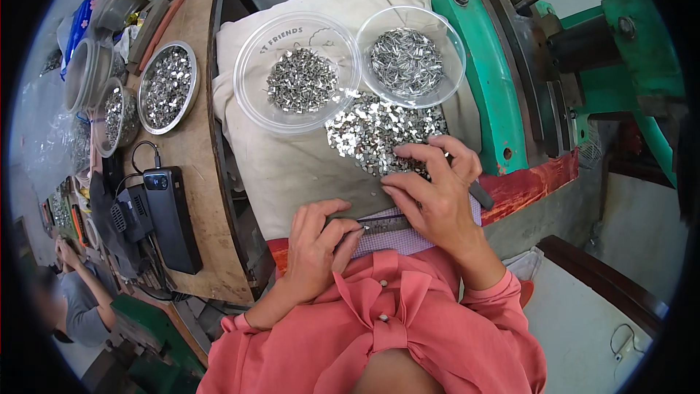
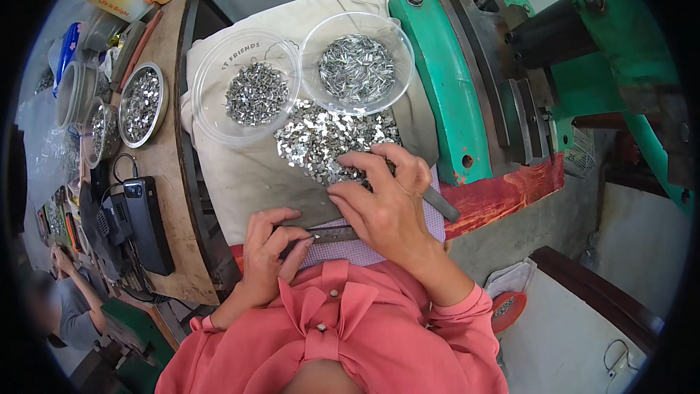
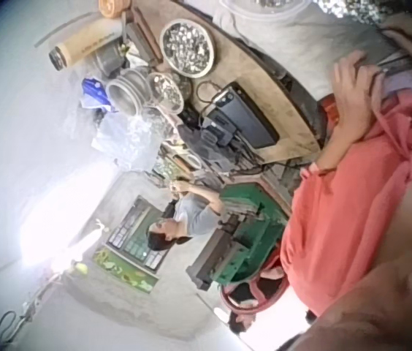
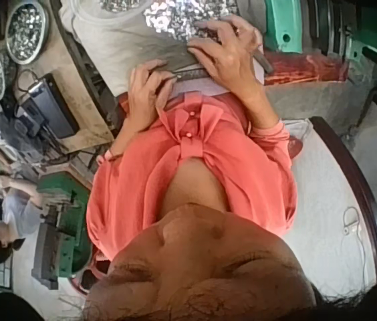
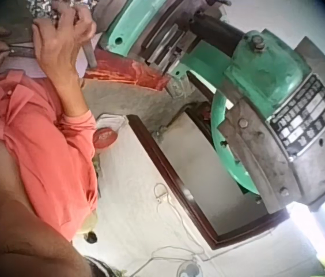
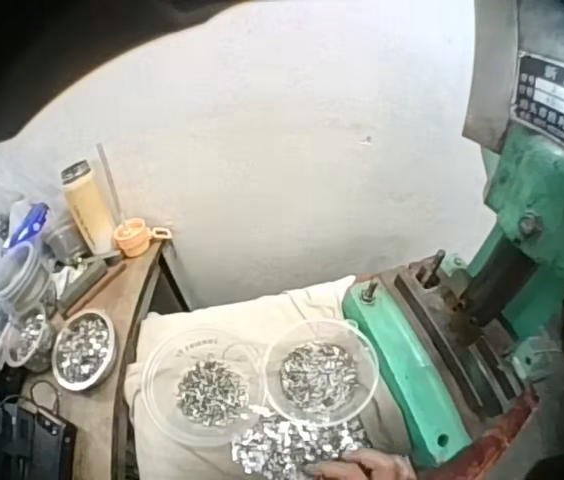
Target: The person sorts small metal studs from plastic bowls and inserts them into a metal track by hand, then uses a press machine to secure them.
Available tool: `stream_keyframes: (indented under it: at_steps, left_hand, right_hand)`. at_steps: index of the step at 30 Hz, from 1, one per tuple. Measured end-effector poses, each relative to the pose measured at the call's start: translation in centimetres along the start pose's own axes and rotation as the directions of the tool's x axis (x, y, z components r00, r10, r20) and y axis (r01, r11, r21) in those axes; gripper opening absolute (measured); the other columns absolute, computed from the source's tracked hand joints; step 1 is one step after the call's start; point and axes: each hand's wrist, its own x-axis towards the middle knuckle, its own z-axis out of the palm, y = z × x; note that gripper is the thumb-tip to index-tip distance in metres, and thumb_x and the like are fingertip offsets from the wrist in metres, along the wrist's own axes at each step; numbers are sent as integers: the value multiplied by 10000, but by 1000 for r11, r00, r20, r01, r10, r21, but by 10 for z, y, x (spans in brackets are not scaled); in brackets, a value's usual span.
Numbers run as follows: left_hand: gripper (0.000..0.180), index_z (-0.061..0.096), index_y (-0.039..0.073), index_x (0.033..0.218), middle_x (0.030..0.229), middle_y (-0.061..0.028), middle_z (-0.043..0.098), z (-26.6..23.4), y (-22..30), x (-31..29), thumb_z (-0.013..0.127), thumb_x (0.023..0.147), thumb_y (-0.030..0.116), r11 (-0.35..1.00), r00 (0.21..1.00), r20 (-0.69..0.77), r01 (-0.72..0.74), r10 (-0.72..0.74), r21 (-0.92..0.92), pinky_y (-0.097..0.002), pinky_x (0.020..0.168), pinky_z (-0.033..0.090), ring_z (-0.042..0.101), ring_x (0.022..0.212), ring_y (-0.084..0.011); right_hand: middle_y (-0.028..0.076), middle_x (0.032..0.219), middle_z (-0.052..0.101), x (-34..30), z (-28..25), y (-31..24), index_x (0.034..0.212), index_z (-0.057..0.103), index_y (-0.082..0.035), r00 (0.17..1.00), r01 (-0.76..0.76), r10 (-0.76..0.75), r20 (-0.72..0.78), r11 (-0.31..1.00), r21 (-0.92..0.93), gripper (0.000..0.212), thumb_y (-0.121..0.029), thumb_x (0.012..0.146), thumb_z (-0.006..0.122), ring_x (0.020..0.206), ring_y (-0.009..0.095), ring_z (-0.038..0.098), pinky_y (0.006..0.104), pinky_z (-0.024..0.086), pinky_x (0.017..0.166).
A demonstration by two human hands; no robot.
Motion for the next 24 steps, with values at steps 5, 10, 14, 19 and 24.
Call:
stream_keyframes:
  at_steps: [5, 10, 14, 19, 24]
  left_hand:
    - [322, 652, 47, 1019, 1189, -152, 586, 0, 3, 4, 810, 742, 96, 1000, 1000, 21, 9, -8, -22, -428, 857, 459, 571, 1007, -339]
    - [351, 644, 37, 1036, 1201, -160, 568, -4, 0, 6, 819, 743, 116, 996, 994, 80, -73, 69, 42, -437, 861, 465, 564, 1025, -349]
    - [337, 660, 24, 1012, 1171, -171, 584, -12, 1, 6, 833, 732, 94, 999, 992, 117, -39, 40, -10, -416, 860, 489, 574, 1043, -346]
    - [359, 651, 18, 1090, 1189, -170, 579, -16, -2, 12, 787, 764, 78, 994, 997, 48, 63, -59, -85, -424, 870, 491, 587, 1043, -355]
    - [464, 655, 74, 1239, 1272, -147, 582, -9, -4, 45, 737, 782, 48, 974, 998, -18, -51, 56, 219, -438, 940, 458, 578, 1152, -339]
  right_hand:
    - [-52, 1229, 619, 7, 10, -4, 895, 761, -233, 999, 31, -31, 23, 999, -23, 177, -240, 725, 814, 1221, 274, 448, 448, 256, 985]
    - [-47, 1231, 619, 8, 4, -1, 925, 764, -241, 998, 29, -29, 50, 1000, 10, 201, -236, 729, 813, 1227, 278, 441, 452, 254, 992]
    - [-43, 1249, 611, 7, 4, -6, 939, 775, -251, 998, 16, -16, 68, 1000, 1, 214, -234, 729, 814, 1236, 279, 439, 455, 251, 999]
    - [-27, 1252, 617, 7, -6, -4, 989, 779, -254, 997, 17, -19, 72, 1000, 17, 262, -226, 731, 816, 1234, 287, 447, 434, 248, 1004]
    - [-19, 1254, 612, 2, -3, 0, 1010, 768, -237, 998, -47, 47, 31, 999, -20, 274, -195, 741, 803, 1228, 283, 445, 440, 248, 993]
